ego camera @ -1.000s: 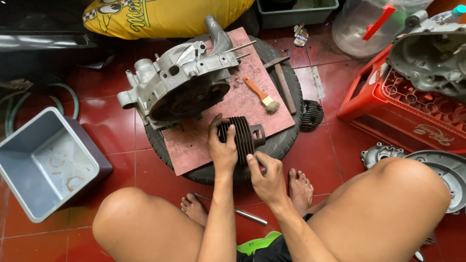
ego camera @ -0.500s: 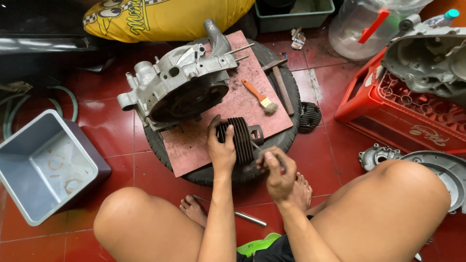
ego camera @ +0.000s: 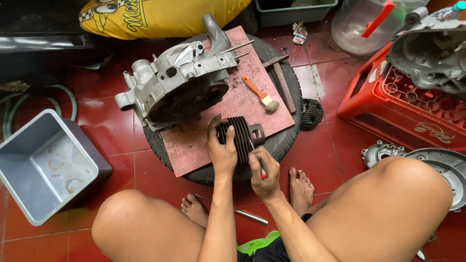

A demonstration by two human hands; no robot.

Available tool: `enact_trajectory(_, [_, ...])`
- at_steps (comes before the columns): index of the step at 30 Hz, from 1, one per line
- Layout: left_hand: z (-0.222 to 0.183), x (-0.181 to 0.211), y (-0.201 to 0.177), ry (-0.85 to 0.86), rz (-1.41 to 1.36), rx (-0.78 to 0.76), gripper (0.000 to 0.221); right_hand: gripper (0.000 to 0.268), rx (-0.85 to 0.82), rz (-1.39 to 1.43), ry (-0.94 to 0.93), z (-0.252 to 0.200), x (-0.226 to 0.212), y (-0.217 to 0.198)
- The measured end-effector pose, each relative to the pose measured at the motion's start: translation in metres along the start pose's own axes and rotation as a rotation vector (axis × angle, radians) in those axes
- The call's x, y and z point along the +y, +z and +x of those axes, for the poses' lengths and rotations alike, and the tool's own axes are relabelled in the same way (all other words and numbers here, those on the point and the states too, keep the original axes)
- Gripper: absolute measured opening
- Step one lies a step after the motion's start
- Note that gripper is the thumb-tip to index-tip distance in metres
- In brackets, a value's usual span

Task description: Cleaning debris from between the cooling fins of a motorcycle cylinder block using a thin metal tool and a hammer.

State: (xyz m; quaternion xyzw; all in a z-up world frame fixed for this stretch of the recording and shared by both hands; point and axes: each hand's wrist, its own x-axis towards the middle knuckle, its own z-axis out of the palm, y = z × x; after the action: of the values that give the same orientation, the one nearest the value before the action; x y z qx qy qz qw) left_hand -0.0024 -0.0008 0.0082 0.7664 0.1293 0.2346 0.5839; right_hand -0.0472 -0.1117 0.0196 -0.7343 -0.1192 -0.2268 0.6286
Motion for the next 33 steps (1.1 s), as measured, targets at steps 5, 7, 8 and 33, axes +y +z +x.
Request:
enact_trajectory(5, [-0.004,0.009,0.0,-0.007,-0.004,0.014,0.022,0.036,-0.017,-0.029,0.005,0.01,-0.009,0.001])
enact_trajectory(7, [-0.004,0.012,0.0,0.004,-0.001,0.026,0.022,0.036,-0.025,-0.031,0.018,0.013,-0.009,0.002])
enact_trajectory(8, [-0.005,0.012,0.0,-0.005,-0.011,0.028,0.023,0.036,-0.041,-0.032,0.036,0.013,-0.008,0.001])
enact_trajectory(33, [-0.04,0.024,0.026,0.355,0.33,-0.199,0.022,0.035,0.318,0.474,0.787,0.048,0.027,-0.054])
